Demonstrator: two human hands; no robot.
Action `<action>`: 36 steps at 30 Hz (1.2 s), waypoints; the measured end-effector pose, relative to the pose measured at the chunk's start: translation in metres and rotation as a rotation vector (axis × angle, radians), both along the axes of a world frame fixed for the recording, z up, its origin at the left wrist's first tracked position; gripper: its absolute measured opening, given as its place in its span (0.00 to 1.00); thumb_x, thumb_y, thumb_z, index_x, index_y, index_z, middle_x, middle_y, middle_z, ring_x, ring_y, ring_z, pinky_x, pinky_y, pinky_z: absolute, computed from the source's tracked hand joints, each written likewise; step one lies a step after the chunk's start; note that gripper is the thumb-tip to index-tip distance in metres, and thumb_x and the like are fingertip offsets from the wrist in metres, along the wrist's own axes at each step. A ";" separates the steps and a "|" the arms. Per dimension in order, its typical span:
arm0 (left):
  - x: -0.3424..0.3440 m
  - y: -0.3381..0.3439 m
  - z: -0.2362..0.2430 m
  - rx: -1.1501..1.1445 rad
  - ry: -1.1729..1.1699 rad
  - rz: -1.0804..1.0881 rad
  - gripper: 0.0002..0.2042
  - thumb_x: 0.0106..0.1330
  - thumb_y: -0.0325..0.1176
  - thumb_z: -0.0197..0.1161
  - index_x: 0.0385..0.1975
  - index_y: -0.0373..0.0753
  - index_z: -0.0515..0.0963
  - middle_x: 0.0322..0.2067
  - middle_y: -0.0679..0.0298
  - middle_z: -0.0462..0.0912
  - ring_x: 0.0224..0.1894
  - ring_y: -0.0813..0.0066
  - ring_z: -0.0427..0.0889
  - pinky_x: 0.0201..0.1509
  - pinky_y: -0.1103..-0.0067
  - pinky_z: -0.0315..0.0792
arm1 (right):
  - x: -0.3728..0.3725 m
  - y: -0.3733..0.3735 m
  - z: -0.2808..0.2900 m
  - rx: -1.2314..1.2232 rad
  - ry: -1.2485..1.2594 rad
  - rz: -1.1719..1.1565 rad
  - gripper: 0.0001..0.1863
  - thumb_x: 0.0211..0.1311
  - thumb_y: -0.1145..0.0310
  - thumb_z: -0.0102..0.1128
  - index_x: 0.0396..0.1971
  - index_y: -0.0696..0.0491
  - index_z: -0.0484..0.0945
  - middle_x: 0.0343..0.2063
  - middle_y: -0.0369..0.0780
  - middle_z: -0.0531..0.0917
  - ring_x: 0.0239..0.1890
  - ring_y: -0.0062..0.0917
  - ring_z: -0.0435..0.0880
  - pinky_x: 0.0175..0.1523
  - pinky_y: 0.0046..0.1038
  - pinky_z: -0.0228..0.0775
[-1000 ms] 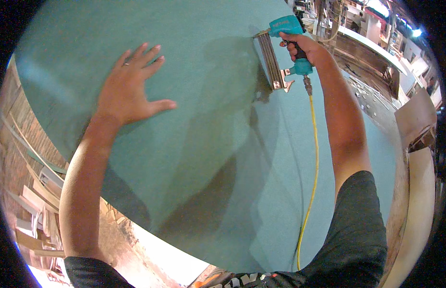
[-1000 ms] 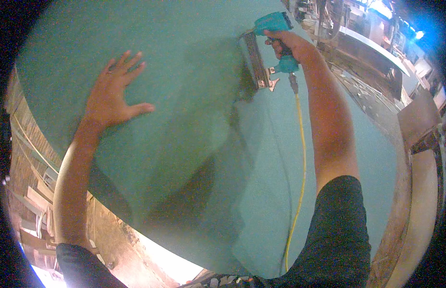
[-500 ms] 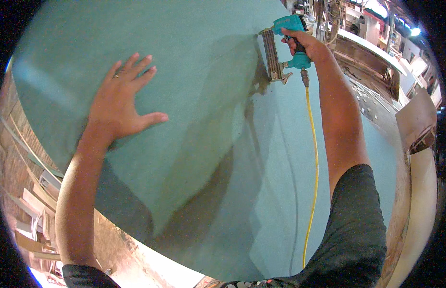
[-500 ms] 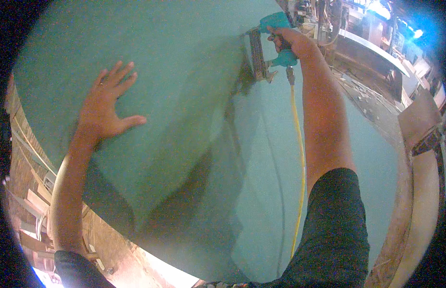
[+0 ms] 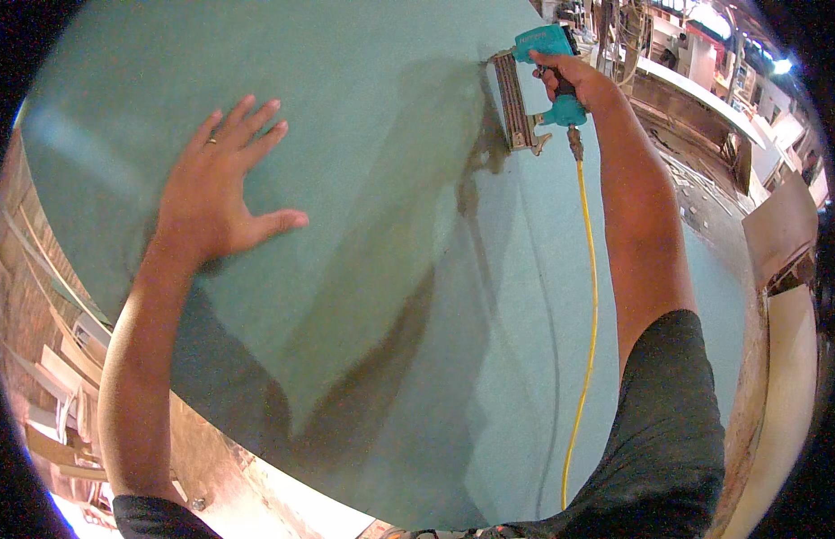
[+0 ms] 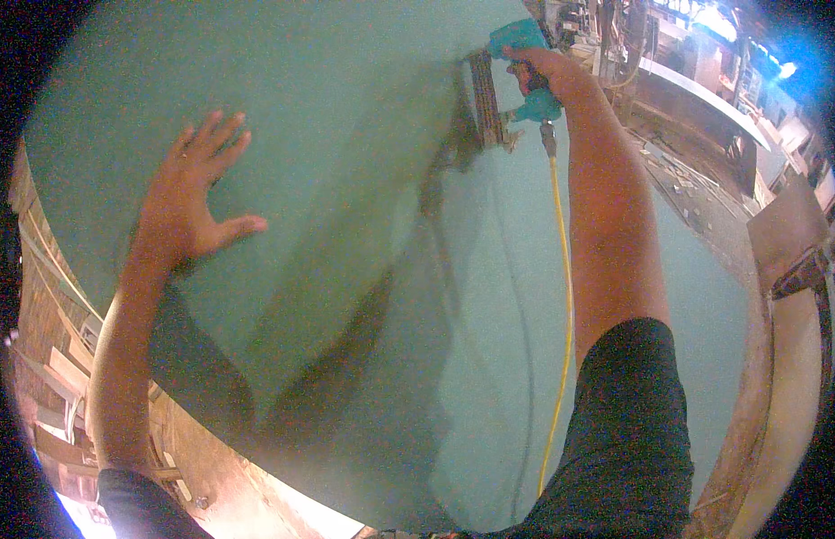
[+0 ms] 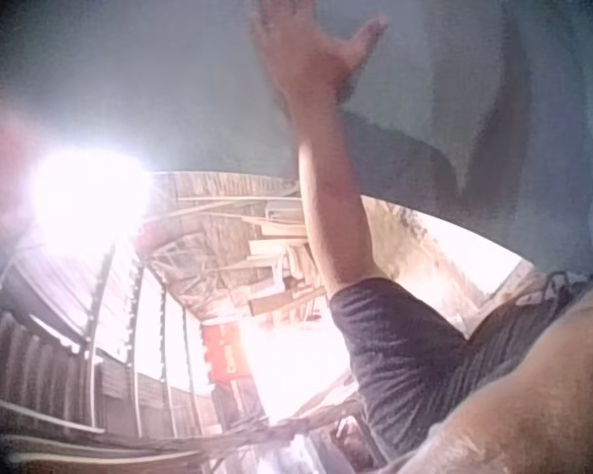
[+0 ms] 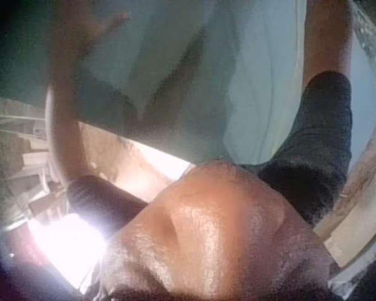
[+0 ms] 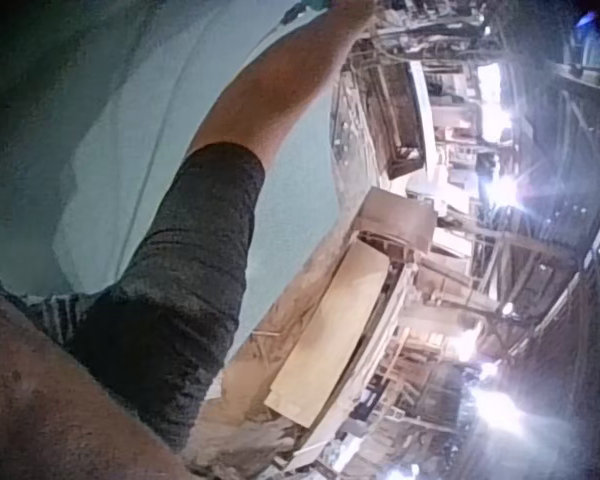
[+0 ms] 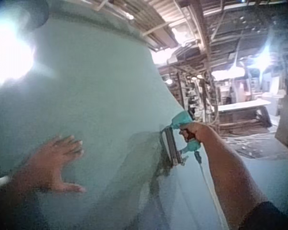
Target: The person marks a large teal panel with a pencil, aligns a wooden batten along its edge, and then uses a pneumatic nail gun to fasten the panel to a wooden frame. The person repeatedly repositions the batten and drives nails along the panel edge.
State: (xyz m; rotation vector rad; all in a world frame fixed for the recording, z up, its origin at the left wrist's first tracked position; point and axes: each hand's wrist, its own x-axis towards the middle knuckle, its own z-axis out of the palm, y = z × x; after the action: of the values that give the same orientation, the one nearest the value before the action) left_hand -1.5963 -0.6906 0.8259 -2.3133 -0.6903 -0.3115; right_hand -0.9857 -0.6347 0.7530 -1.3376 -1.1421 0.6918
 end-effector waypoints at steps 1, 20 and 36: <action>-0.001 0.002 0.001 0.003 0.005 -0.006 0.53 0.53 0.65 0.78 0.77 0.44 0.68 0.81 0.60 0.62 0.84 0.52 0.55 0.87 0.53 0.47 | -0.002 -0.003 0.003 -0.053 0.010 -0.012 0.29 0.62 0.45 0.80 0.39 0.59 0.82 0.13 0.30 0.75 0.14 0.21 0.76 0.24 0.27 0.74; -0.015 0.046 0.007 0.002 -0.024 -0.028 0.46 0.57 0.57 0.78 0.75 0.42 0.71 0.81 0.57 0.62 0.83 0.52 0.57 0.87 0.55 0.48 | -0.081 -0.184 -0.104 -0.198 0.290 -0.084 0.25 0.68 0.45 0.75 0.43 0.54 0.85 0.16 0.27 0.71 0.17 0.16 0.69 0.24 0.27 0.65; -0.004 -0.112 -0.112 -0.122 0.148 -0.110 0.38 0.65 0.53 0.75 0.75 0.49 0.73 0.80 0.61 0.64 0.84 0.60 0.57 0.87 0.48 0.41 | -0.172 -0.518 -0.202 -0.485 0.297 -0.392 0.24 0.69 0.46 0.74 0.45 0.55 0.85 0.16 0.26 0.71 0.14 0.12 0.69 0.22 0.22 0.65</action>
State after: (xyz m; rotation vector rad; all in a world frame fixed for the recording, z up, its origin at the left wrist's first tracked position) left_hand -1.6004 -0.8022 0.7144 -2.4664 -0.5224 -0.1488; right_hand -1.1579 -1.1528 0.5507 -1.7328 -0.4625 0.8700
